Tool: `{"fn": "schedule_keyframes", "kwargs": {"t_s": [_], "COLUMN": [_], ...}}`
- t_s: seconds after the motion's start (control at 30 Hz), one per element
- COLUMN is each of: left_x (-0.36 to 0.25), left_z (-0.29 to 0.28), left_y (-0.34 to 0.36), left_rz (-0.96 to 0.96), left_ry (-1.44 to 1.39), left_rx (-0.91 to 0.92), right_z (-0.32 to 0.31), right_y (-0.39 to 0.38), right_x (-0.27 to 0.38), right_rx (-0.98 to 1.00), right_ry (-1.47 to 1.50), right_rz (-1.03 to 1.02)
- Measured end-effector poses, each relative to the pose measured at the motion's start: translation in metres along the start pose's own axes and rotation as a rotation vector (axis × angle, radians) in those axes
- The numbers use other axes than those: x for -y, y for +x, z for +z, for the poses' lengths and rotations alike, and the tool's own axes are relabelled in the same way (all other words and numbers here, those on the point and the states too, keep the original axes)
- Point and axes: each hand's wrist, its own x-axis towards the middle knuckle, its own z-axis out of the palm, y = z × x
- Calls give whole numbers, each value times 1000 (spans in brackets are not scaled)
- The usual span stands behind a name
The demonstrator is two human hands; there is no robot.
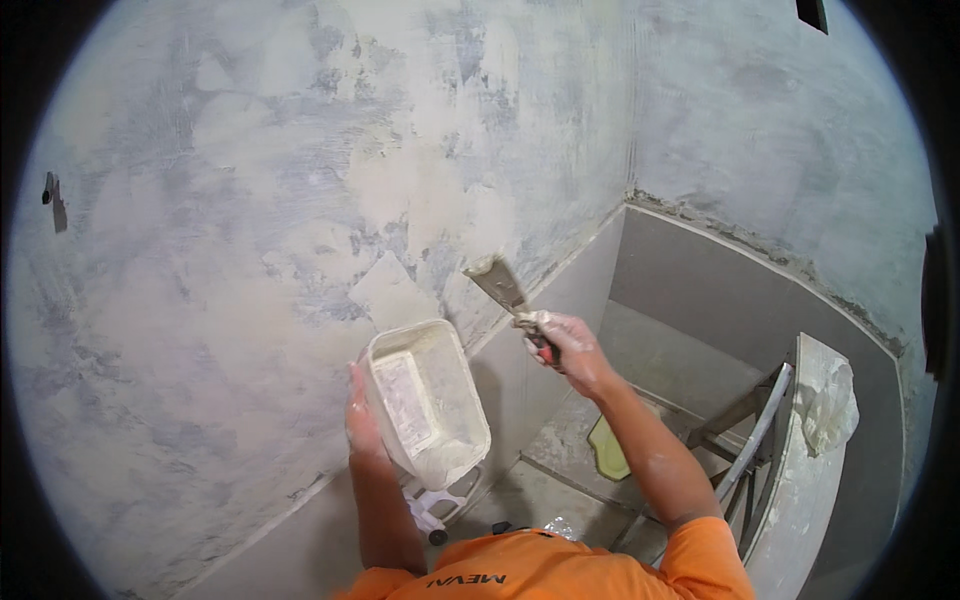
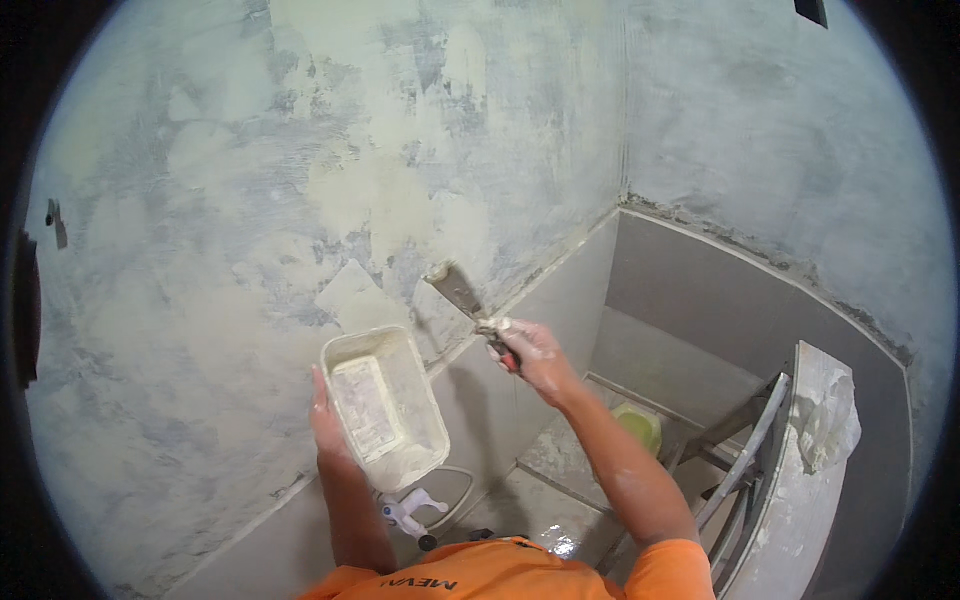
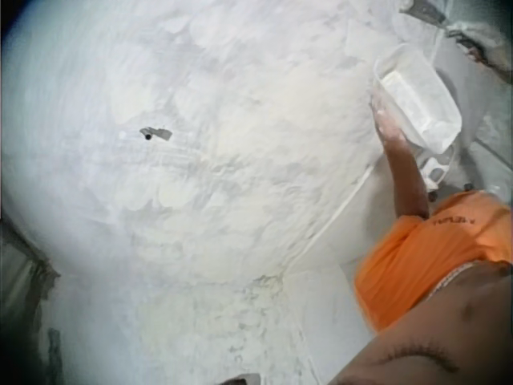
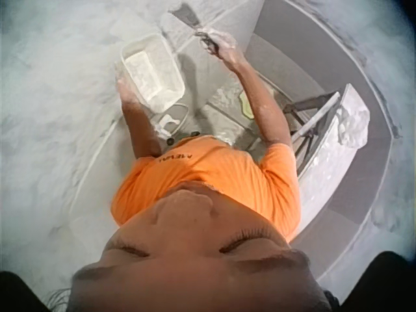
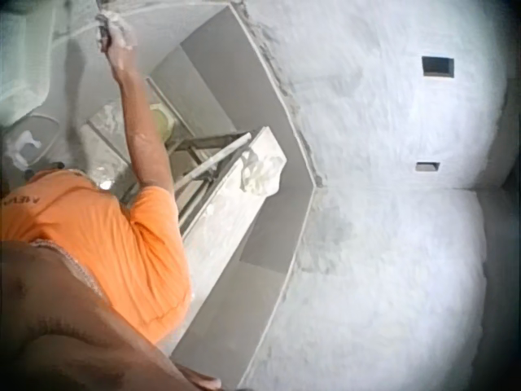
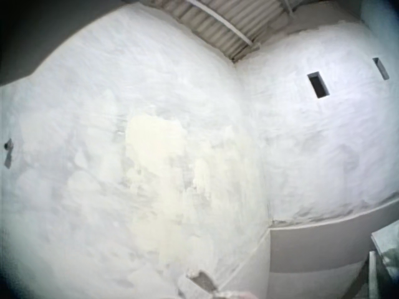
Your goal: The person applies plaster to a bathroom wall using a putty knife, then mixes more plaster in a small plastic container by adding water from a faucet and stirring with the knife.
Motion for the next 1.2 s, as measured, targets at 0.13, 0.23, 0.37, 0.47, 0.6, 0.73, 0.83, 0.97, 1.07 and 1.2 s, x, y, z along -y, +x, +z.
{"fn": "schedule_keyframes", "kwargs": {"t_s": [0.13,0.23,0.37,0.47,0.6,0.73,0.83,0.97,1.07,1.2], "left_x": [-19,-35,-33,-27,-14,-2,2,-4,-2,6], "left_z": [-28,-33,-34,-39,-46,-62,-69,-12,-33,-31], "left_y": [-15,-39,-50,-53,-54,-67,-85,-82,-90,-85], "left_rz": [249,397,469,436,578,656,612,543,719,703], "left_ry": [-9,282,245,170,92,204,251,84,232,248], "left_rx": [-52,-37,-161,-342,-70,-238,-484,-792,-257,-386], "right_z": [35,80,95,90,65,51,57,82,95,88], "right_y": [47,69,92,98,82,58,76,87,86,69], "right_x": [-72,-82,-105,-140,-180,-158,-114,-48,-70,-142], "right_rx": [-214,-407,-580,-615,-560,-499,-488,-358,-241,-171], "right_ry": [-176,-323,-442,-650,-769,-613,-746,-686,-623,-619], "right_rz": [-339,-586,-632,-646,-541,-431,-671,-530,-635,-609]}}
